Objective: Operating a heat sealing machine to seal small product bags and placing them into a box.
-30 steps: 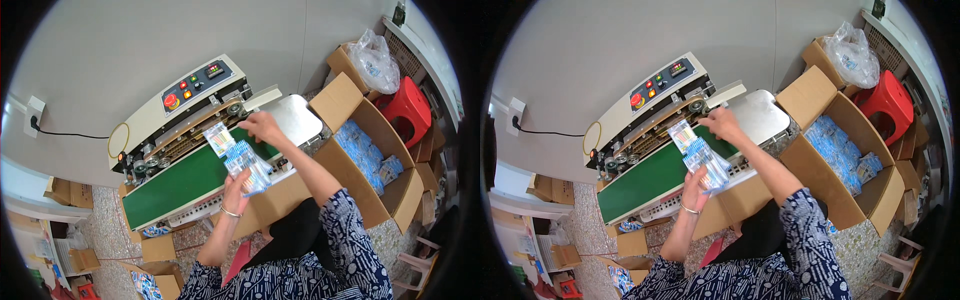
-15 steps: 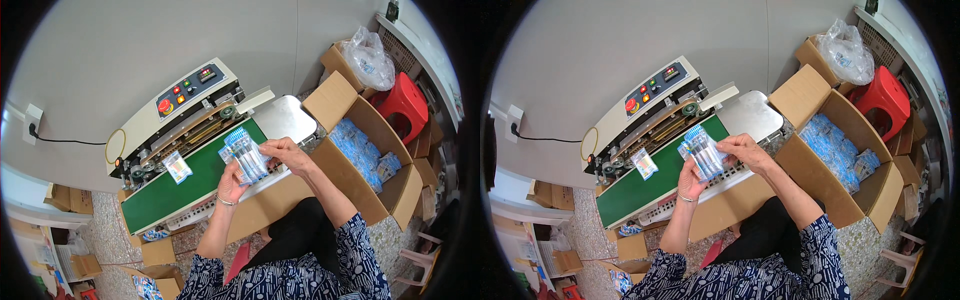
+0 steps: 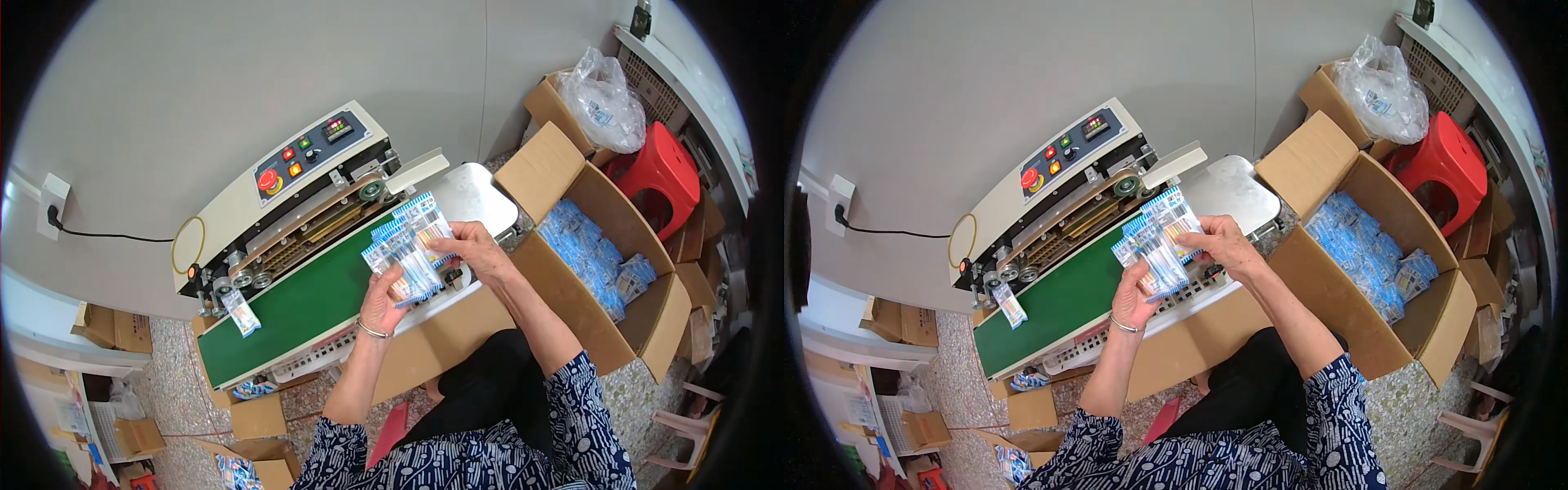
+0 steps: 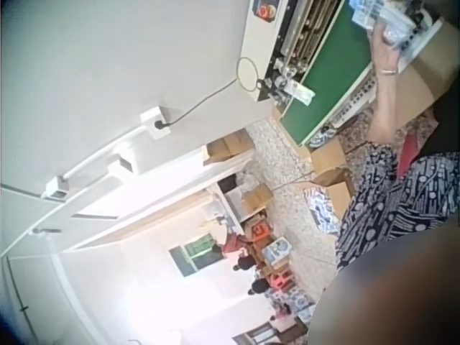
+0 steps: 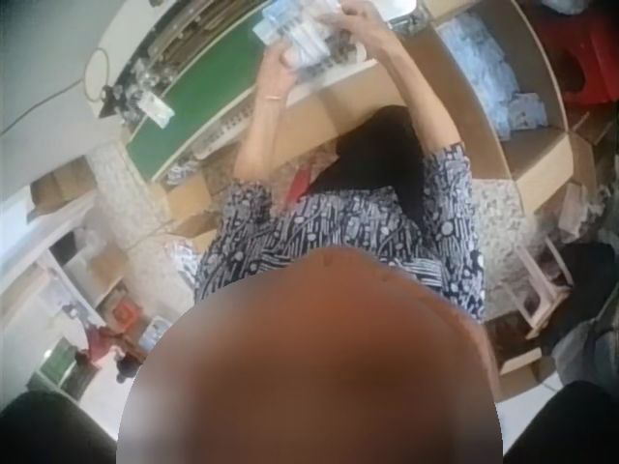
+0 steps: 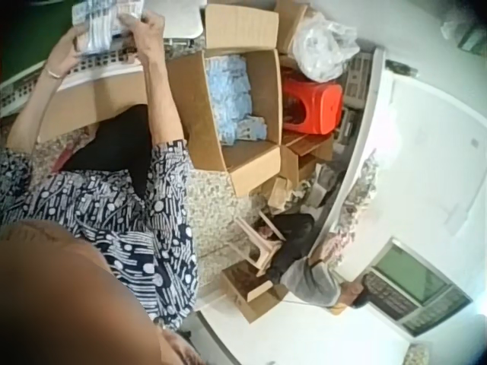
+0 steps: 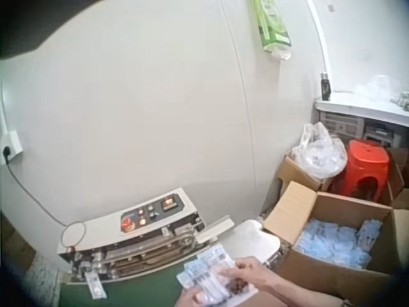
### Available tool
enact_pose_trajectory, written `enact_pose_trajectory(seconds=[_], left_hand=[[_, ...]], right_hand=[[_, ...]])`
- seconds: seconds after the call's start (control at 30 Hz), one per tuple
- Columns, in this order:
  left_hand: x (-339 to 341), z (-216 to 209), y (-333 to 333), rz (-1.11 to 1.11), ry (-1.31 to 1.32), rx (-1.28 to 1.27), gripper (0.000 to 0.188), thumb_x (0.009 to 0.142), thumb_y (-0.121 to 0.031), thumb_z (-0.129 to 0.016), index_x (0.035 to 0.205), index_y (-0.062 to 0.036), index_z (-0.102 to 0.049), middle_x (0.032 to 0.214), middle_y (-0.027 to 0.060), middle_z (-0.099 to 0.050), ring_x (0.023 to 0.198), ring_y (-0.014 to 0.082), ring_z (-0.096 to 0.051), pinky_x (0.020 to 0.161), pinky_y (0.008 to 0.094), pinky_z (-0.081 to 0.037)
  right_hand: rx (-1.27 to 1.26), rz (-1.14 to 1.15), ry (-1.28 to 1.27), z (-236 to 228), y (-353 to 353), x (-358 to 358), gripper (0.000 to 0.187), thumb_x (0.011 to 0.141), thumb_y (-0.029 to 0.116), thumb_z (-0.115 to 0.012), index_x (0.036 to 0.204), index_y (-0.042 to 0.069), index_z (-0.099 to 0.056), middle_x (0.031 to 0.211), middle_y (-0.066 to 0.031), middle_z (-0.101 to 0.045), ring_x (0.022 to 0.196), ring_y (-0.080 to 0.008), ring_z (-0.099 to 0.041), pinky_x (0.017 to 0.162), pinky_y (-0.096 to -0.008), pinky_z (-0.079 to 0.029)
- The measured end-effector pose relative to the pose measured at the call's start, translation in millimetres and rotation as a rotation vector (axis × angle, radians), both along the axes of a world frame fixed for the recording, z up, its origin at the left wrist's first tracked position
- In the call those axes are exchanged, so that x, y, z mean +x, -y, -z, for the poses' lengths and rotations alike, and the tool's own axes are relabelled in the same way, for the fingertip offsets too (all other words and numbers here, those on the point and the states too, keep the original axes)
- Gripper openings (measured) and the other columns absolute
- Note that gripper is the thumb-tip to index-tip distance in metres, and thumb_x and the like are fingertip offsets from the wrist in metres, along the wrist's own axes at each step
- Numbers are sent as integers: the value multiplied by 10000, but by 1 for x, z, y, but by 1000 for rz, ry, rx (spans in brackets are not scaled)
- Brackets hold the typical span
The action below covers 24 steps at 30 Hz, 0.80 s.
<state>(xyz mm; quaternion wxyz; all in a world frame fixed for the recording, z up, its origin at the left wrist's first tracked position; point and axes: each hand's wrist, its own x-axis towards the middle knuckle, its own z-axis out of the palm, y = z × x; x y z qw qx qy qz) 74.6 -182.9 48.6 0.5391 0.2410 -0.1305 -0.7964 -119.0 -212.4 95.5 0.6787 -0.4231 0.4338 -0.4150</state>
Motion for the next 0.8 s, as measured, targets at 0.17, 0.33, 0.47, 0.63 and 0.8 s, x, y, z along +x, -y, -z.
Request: enact_pose_trajectory(seconds=[0.17,0.33,0.47,0.63,0.8], left_hand=[[8,-4,-13,-89,67,16,447,833,-94,-608,1240,1,-448,1198,124,-557,1103,288,-546,969,441,-433],[19,1,-40,-13,7,9,474,842,-120,-591,1264,18,-425,1211,163,-542,1142,369,-504,977,501,-411],[21,5,-62,23,-1,77,522,837,-131,-577,1299,17,-385,1231,196,-513,1166,369,-483,967,511,-418],[24,5,-70,17,18,114,583,804,-123,-601,1316,13,-356,1271,208,-471,1171,365,-477,975,506,-410],[25,8,-71,23,16,96,623,787,-121,-628,1327,10,-347,1291,201,-458,1158,361,-488,975,495,-413]], right_hand=[[55,35,28,2,16,2,189,785,188,-695,923,63,-666,770,22,-641,606,-23,-501,525,-179,-373],[96,56,232,12,35,-2,217,794,134,-679,973,17,-643,893,-50,-674,748,-88,-610,643,-223,-468],[145,10,345,18,49,-3,268,788,80,-672,1031,-14,-612,947,-89,-668,855,-154,-645,817,-296,-514],[86,5,370,22,53,12,299,766,55,-688,1043,-21,-604,951,-95,-666,819,-154,-648,768,-292,-529],[86,37,272,24,61,13,278,764,58,-690,1019,-25,-614,935,-88,-668,777,-150,-650,727,-283,-537]])
